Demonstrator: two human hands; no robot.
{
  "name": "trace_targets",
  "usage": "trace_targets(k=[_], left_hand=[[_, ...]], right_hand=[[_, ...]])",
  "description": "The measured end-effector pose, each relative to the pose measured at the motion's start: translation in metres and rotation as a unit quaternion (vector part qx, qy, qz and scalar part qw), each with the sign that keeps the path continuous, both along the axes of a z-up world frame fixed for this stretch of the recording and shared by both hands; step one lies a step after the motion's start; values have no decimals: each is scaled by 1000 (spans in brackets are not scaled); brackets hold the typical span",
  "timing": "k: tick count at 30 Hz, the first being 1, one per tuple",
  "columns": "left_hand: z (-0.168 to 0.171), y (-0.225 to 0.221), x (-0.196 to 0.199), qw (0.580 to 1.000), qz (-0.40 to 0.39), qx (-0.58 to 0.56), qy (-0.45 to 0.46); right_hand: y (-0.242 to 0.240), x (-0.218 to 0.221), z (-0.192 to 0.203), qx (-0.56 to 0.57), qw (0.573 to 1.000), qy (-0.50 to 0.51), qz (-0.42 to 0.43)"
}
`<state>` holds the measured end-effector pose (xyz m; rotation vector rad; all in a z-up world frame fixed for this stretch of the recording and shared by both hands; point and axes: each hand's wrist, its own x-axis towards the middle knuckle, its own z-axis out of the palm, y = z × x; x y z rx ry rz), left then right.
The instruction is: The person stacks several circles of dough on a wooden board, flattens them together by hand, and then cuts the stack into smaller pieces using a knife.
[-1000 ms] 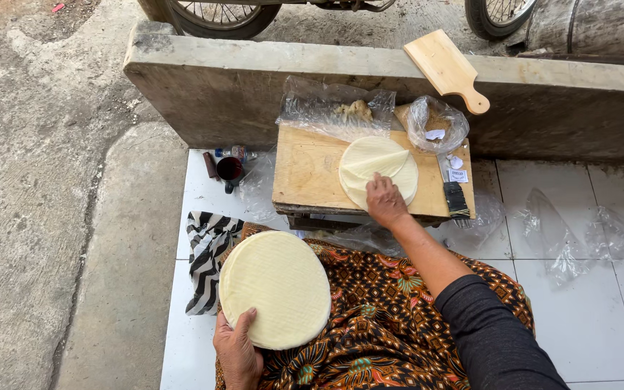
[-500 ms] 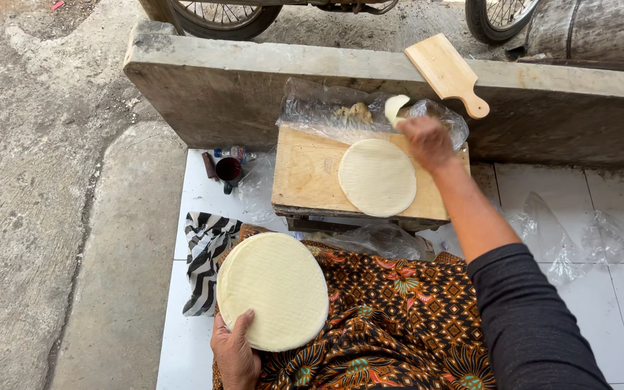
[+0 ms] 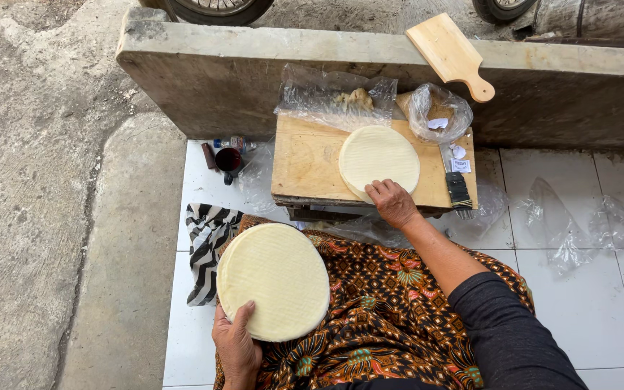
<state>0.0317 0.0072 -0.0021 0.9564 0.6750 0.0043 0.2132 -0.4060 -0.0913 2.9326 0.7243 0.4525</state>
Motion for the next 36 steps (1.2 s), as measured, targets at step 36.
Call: trace_targets(k=[36], left_hand=[[-14,-3,-30,966,-82,-197,-147]], right_hand=[[233,-159,148,408,876,197,165]])
